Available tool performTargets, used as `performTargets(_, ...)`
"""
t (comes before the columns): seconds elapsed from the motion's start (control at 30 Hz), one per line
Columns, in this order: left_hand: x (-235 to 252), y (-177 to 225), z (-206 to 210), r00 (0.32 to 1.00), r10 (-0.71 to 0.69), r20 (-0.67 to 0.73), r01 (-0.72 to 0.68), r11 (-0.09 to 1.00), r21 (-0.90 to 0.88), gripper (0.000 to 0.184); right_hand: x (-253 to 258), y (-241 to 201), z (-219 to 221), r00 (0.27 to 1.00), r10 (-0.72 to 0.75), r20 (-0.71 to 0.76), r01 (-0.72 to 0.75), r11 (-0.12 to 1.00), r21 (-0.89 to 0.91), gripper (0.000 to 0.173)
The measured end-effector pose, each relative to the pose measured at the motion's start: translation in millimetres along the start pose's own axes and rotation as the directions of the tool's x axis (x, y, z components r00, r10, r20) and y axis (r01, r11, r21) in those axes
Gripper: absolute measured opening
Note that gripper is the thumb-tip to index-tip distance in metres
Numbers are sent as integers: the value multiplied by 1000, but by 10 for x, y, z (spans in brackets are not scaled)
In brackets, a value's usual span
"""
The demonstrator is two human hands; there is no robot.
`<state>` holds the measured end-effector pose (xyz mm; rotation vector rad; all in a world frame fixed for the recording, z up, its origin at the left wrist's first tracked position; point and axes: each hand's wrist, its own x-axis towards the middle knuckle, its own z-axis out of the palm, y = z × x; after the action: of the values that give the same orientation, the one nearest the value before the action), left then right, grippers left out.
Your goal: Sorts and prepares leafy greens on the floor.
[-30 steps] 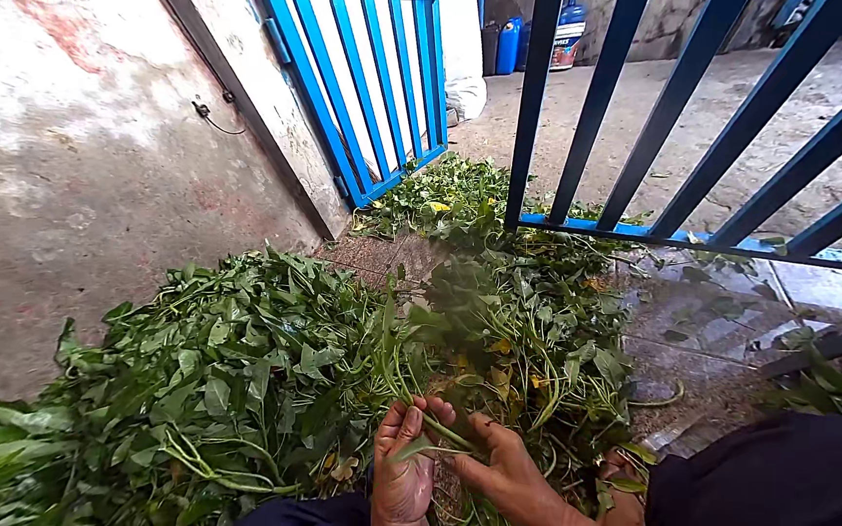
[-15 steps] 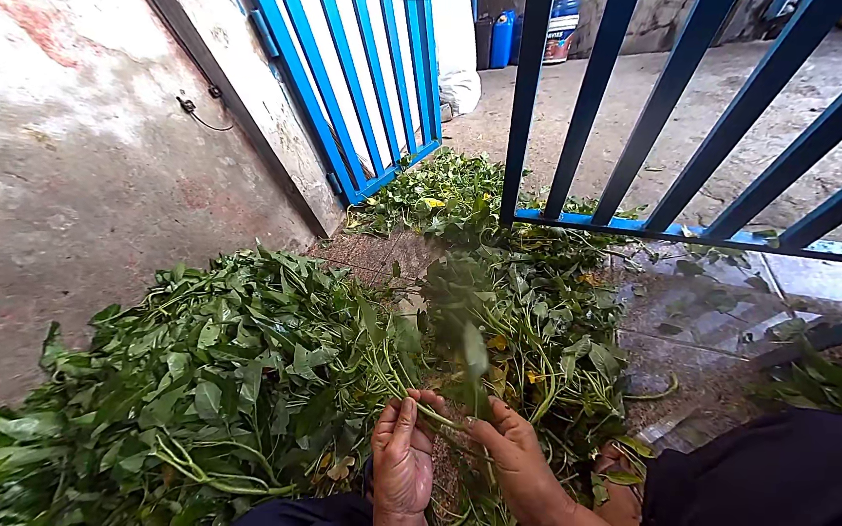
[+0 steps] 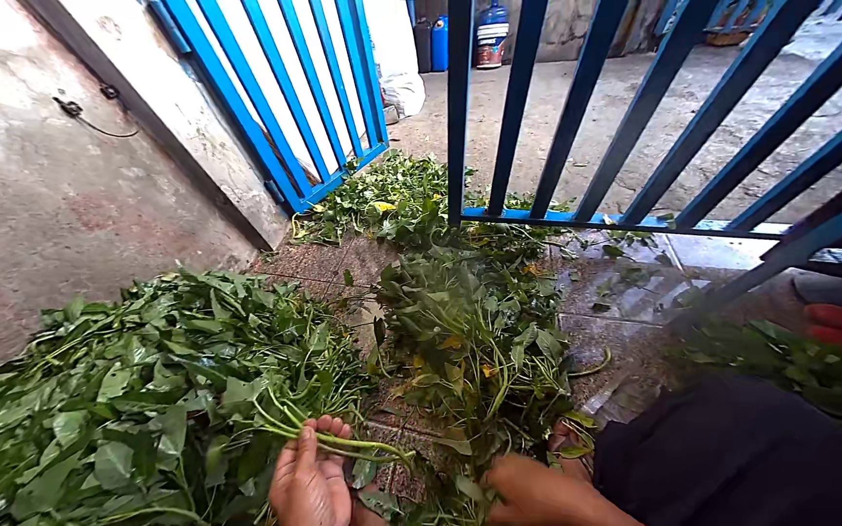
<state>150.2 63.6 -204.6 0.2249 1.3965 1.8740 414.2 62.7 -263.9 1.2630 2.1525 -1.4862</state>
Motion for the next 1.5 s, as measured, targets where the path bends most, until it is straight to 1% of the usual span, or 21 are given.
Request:
performTargets(0.03,-14,-16,20,1000,-8,11,8,1000,2,19,88,74,-64,982,164,-96,-162,986,28,50)
performTargets(0.07,-38,-48,32,999,-32,29,32,999,5,18,193,136,-158,923,302,-240,-284,953,106,51)
performTargets(0.1,-66,-84,40,997,-66,51,66,998,12,18,322,184,-263,817,429,-385,-381,903,199,53)
performTargets(0.13,-87,-116,52,991,-109,80,108,994,17,17,482,245,-368,690,534,-488,-454,845,283,55)
performTargets(0.17,-103,-146,65,982,-153,114,152,988,18,18,644,343,-454,587,603,-541,-495,795,350,56)
performTargets(0.2,-120,-175,70,969,-194,150,193,981,19,19,783,467,-508,528,646,-551,-521,759,391,57)
performTargets(0.23,-138,-199,66,956,-229,184,230,973,18,20,890,595,-535,509,673,-536,-532,736,419,56)
performTargets(0.3,-177,-204,67,932,-271,241,272,962,30,21,1025,796,-577,528,704,-475,-517,710,478,50)
performTargets(0.4,-199,-204,75,916,-281,285,297,955,-14,23,1052,833,-668,528,734,-427,-490,674,552,42)
performTargets(0.53,-194,-238,90,911,-287,297,325,942,-86,25,1114,828,-626,473,704,-531,-471,711,523,54)
performTargets(0.63,-197,-266,100,908,-308,285,351,929,-114,28,1163,893,-611,512,720,-468,-546,694,469,56)
performTargets(0.7,-186,-288,98,900,-323,292,371,920,-128,28,1160,930,-615,537,724,-432,-547,689,475,58)
performTargets(0.77,-178,-317,93,892,-337,302,387,914,-124,31,1107,939,-607,557,694,-456,-470,716,517,50)
performTargets(0.8,-169,-330,92,889,-345,302,393,913,-112,33,1058,894,-612,559,670,-488,-393,732,556,46)
performTargets(0.9,-149,-372,95,881,-381,281,408,912,-43,31,861,630,-548,528,555,-643,-38,772,635,37)
performTargets(1.03,-186,-374,150,897,-356,262,371,929,-9,26,644,246,-312,566,406,-718,312,700,642,33)
performTargets(1.13,-214,-350,157,915,-315,254,327,945,-8,22,529,-72,-68,533,264,-804,495,673,550,28)
performTargets(1.2,-210,-364,139,928,-285,239,292,956,5,19,525,-194,109,489,173,-855,550,699,456,27)
performTargets(1.3,-198,-382,92,936,-260,237,256,965,50,15,567,-316,335,382,37,-923,587,762,274,24)
performTargets(1.43,-200,-364,51,943,-220,248,223,975,14,14,613,-359,481,237,-181,-955,541,841,-25,20)
performTargets(1.5,-190,-345,32,966,-154,210,163,986,-25,18,606,-374,503,193,-260,-946,522,844,-126,18)
